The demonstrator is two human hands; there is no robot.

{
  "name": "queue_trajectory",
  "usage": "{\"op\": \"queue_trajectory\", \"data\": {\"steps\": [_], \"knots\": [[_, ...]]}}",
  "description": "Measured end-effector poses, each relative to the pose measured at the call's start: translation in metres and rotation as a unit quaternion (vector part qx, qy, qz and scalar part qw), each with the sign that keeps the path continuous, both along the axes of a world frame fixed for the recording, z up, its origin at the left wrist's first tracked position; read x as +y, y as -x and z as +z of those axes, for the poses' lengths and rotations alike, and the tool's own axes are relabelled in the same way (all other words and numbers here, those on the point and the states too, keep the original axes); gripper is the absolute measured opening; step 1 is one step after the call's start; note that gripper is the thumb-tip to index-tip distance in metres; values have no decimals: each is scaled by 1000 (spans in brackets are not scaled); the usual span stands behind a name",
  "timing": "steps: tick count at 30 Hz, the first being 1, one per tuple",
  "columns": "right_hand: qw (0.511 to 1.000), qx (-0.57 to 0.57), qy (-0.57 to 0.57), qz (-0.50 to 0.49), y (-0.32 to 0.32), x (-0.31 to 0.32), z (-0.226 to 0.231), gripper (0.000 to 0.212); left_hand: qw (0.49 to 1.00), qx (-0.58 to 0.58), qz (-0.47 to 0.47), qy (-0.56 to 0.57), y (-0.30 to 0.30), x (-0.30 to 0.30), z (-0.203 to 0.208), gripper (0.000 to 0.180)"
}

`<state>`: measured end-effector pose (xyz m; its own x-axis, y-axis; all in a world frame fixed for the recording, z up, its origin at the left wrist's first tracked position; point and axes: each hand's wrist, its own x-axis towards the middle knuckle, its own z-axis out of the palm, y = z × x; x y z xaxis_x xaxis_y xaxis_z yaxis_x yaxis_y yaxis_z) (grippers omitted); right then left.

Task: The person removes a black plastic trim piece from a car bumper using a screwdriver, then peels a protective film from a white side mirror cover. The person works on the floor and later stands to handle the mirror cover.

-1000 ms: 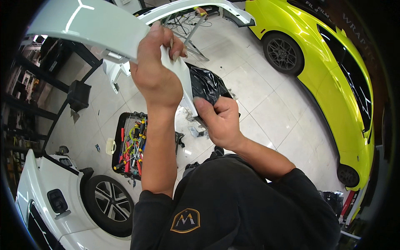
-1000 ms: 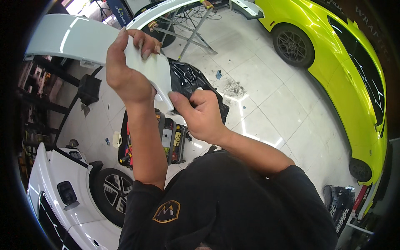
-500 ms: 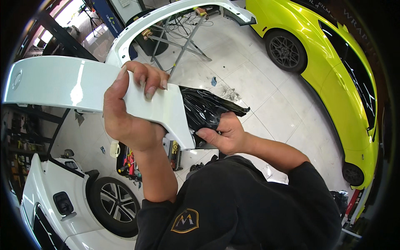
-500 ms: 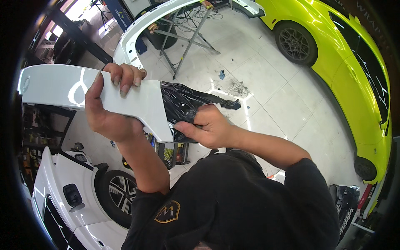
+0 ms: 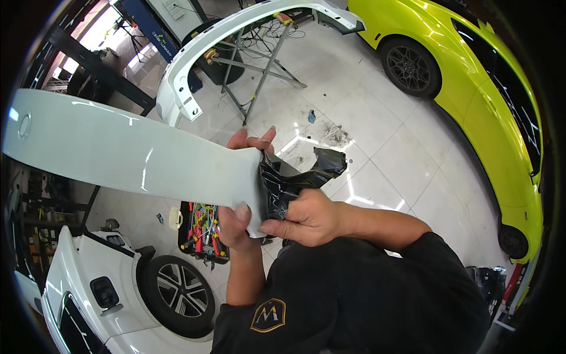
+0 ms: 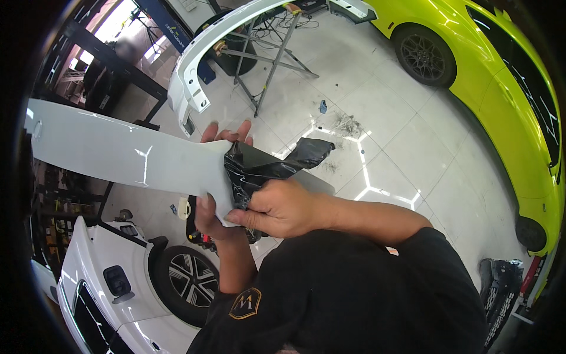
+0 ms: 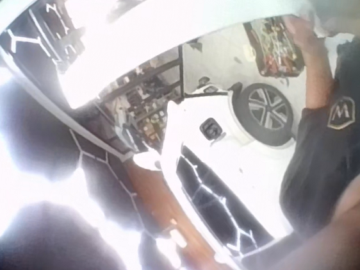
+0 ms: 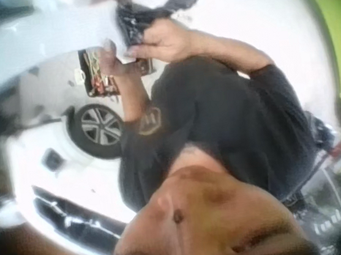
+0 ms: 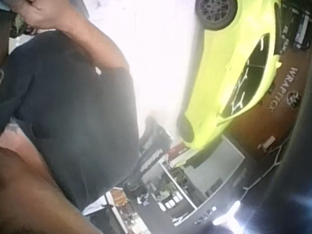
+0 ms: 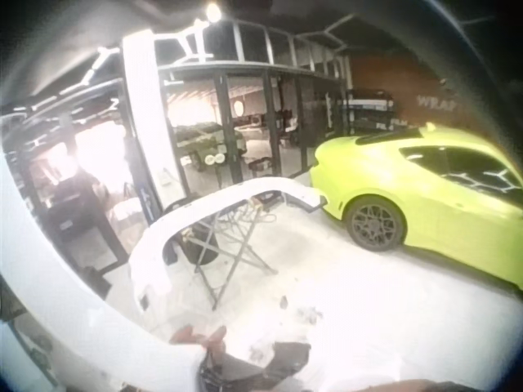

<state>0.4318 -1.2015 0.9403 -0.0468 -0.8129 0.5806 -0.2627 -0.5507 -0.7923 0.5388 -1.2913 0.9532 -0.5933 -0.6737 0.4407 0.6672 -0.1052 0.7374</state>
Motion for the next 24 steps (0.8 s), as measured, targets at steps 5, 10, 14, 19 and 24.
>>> {"op": "queue_trajectory", "data": {"steps": [5, 10, 14, 19, 24], "knots": [[989, 12, -138, 48, 5, 35, 8, 38, 993, -83, 26, 81, -4, 6, 11, 71], [970, 65, -158, 175, 57, 81, 81, 32, 978, -152, 84, 114, -28, 17, 18, 71], [939, 7, -342, -24, 73, 28, 85, 59, 985, -151, 41, 78, -24, 29, 25, 69], [833, -256, -468, 146, 40, 8, 58, 68, 977, -179, 94, 59, -16, 35, 19, 76], [835, -353, -399, 139, 19, 21, 49, 53, 982, -166, 78, 45, -33, 42, 16, 78]]}}
